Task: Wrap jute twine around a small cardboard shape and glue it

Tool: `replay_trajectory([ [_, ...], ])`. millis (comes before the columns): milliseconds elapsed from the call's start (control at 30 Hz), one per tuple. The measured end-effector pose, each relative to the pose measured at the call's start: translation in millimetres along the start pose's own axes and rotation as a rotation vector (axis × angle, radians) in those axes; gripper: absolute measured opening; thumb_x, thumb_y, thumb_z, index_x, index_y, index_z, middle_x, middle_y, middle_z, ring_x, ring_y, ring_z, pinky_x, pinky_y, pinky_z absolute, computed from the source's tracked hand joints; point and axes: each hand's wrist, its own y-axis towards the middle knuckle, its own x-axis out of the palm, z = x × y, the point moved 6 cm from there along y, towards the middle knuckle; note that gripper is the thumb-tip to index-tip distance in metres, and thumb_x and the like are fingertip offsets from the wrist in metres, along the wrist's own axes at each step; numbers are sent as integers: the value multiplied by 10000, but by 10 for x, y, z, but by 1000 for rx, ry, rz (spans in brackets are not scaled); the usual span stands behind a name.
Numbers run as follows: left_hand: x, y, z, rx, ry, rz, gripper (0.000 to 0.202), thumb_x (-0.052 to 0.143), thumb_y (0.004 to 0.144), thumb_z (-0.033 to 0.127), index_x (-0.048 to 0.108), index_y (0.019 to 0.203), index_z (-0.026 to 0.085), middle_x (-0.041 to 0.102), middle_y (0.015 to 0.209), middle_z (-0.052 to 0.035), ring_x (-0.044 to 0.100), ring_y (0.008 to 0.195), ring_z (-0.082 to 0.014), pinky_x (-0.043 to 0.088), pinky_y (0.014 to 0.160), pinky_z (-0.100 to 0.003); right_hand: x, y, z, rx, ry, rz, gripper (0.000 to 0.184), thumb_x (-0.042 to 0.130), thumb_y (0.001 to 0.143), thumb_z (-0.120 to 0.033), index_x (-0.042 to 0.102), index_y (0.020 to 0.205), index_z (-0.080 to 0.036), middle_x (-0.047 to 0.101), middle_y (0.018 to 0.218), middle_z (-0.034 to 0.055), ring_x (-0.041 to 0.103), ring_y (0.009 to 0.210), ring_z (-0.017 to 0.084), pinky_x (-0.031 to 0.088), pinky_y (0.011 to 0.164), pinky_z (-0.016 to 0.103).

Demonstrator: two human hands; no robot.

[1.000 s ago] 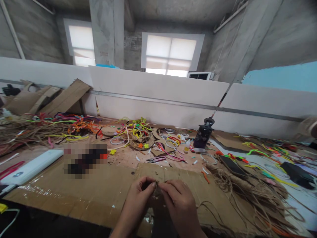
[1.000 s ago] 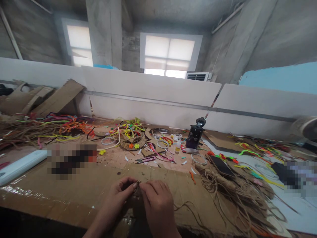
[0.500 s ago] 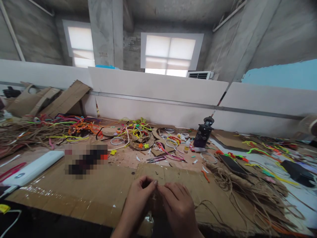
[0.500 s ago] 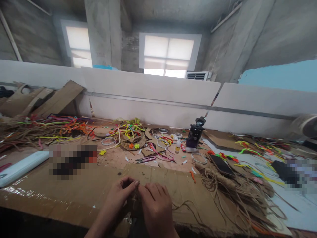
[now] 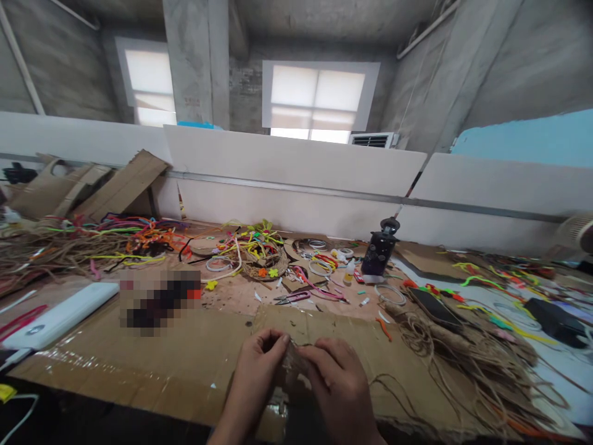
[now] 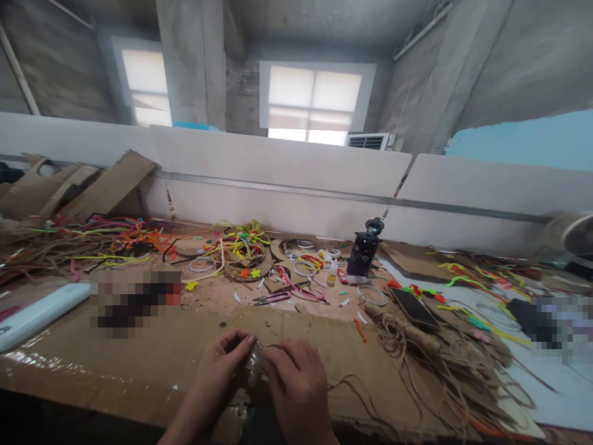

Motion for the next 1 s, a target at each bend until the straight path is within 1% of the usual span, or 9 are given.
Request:
replay_trajectory([
  [100, -1, -1, 0, -8, 5, -5, 348, 807, 694, 484, 702, 737, 154, 626, 650, 3, 529, 584, -135, 422, 544, -228, -6, 8, 79, 120, 132, -38, 141, 611, 979, -175, 721, 935, -251, 683, 898, 29, 644, 838, 204, 495, 738, 297],
  [200, -5, -5, -4, 8, -1, -6, 361, 821, 685, 494, 699, 729, 158, 631, 639, 5, 525, 570, -133, 428, 547, -230, -4, 28, 150, 260, 255, -51, 122, 652, 920, -174, 723, 970, -259, 682, 955, 33, 659, 907, 214, 535, 765, 294],
  [300, -14, -14, 2, 25, 10, 3, 364, 830, 674, 498, 707, 725, 159, 654, 653, -6, 552, 600, -149, 449, 573, -240, 33, 46, 227, 409, 319, -62, 203, 675, 854, -183, 727, 1038, -252, 688, 1005, 44, 661, 928, 226, 548, 768, 304],
  [367, -14, -23, 15, 26, 27, 4, 363, 829, 675, 502, 720, 731, 160, 673, 672, -18, 573, 627, -163, 462, 592, -246, 87, 61, 262, 483, 358, -105, 231, 680, 815, -194, 728, 1037, -238, 701, 1003, 46, 659, 912, 231, 539, 769, 314],
  [533, 5, -39, 43, 29, 28, -29, 368, 828, 684, 513, 745, 743, 159, 686, 689, -26, 569, 621, -158, 457, 584, -242, 211, 97, 312, 619, 462, -231, 152, 684, 783, -265, 734, 908, -196, 727, 902, 50, 662, 875, 246, 494, 779, 330],
  [667, 11, -39, 30, 34, 17, -54, 375, 833, 694, 512, 749, 749, 151, 666, 676, -20, 548, 605, -143, 439, 564, -228, 319, 51, 382, 775, 580, -316, 188, 680, 763, -341, 749, 834, -181, 721, 811, 45, 626, 760, 224, 450, 677, 301],
  [800, 12, -35, 8, 34, -6, -68, 358, 827, 717, 495, 747, 771, 150, 657, 673, -14, 549, 600, -139, 439, 566, -225, 457, -70, 468, 933, 778, -300, 233, 729, 689, -383, 715, 780, -169, 626, 653, -9, 511, 581, 154, 370, 564, 254],
  [900, 8, -32, -13, 33, -2, -67, 350, 819, 729, 492, 743, 767, 152, 645, 656, -6, 540, 576, -132, 426, 552, -221, 525, -129, 490, 974, 891, -268, 236, 755, 682, -385, 676, 755, -175, 579, 601, -35, 491, 554, 137, 360, 549, 238],
  [1000, 4, -29, -42, 26, -6, -66, 349, 818, 732, 494, 744, 777, 156, 641, 650, -1, 538, 562, -128, 421, 545, -219, 549, -148, 482, 991, 949, -267, 234, 787, 674, -364, 668, 742, -174, 581, 595, -37, 492, 550, 131, 371, 546, 233],
])
